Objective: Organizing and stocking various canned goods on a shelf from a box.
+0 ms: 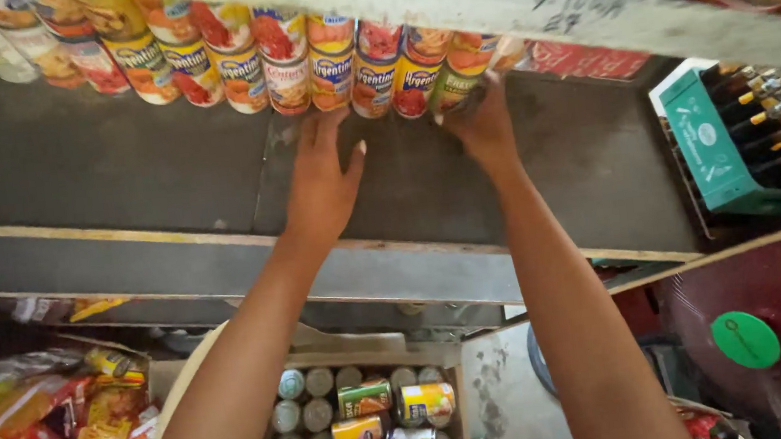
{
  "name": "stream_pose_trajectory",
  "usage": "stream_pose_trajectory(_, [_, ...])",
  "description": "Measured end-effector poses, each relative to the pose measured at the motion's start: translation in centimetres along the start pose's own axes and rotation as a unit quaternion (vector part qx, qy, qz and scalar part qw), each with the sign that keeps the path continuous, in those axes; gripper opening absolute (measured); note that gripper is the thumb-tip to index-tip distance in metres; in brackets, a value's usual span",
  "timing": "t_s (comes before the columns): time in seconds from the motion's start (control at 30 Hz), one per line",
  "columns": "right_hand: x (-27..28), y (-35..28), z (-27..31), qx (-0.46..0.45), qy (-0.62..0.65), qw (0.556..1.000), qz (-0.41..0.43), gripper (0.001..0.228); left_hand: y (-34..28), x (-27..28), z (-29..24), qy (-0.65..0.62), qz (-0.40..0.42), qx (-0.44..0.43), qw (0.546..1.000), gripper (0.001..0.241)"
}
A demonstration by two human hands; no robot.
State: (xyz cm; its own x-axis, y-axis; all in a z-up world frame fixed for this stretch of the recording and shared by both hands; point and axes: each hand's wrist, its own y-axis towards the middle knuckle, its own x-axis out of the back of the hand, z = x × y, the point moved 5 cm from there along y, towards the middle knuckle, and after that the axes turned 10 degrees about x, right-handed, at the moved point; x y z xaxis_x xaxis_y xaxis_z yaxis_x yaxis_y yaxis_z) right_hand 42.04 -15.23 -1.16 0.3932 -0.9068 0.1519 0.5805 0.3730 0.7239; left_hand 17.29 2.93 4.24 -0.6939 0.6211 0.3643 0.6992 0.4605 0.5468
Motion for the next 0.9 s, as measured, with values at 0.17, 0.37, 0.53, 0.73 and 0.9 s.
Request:
stream_pose_trajectory(0.17, [0.6,0.0,-4.4,-0.063,-0.115,0.991,0.016,0.057,0.3,-4.8,3.4,0.002,0.004,0.013,1.000,0.051])
stream_pose_trajectory(0.37, [3.1,-0.4,-3.4,0.024,-0.305,0.951,0.031,0.068,1.8,-11.2,4.5,0.019,-0.002,-0.017,1.000,0.056])
stream_pose_trajectory(0.53, [4.5,-1.6,0.2,-0.006,-0.246,0.969,0.021,0.076,3.5,-15.4,3.3,0.014,-0.003,0.002,1.000,0.075])
stream_pose_trajectory(0.73, [7.4,-3.6,1.2,-0.009,-0.302,0.951,0.059,0.081,4.3,-17.5,5.0,0.036,-0.057,0.058,0.996,0.066])
stream_pose_trajectory(0.9, [8.6,-3.7,2.7,-0.023,-0.284,0.957,0.062,0.078,5.7,-17.1,4.5,0.073,-0.116,0.008,0.991,0.055])
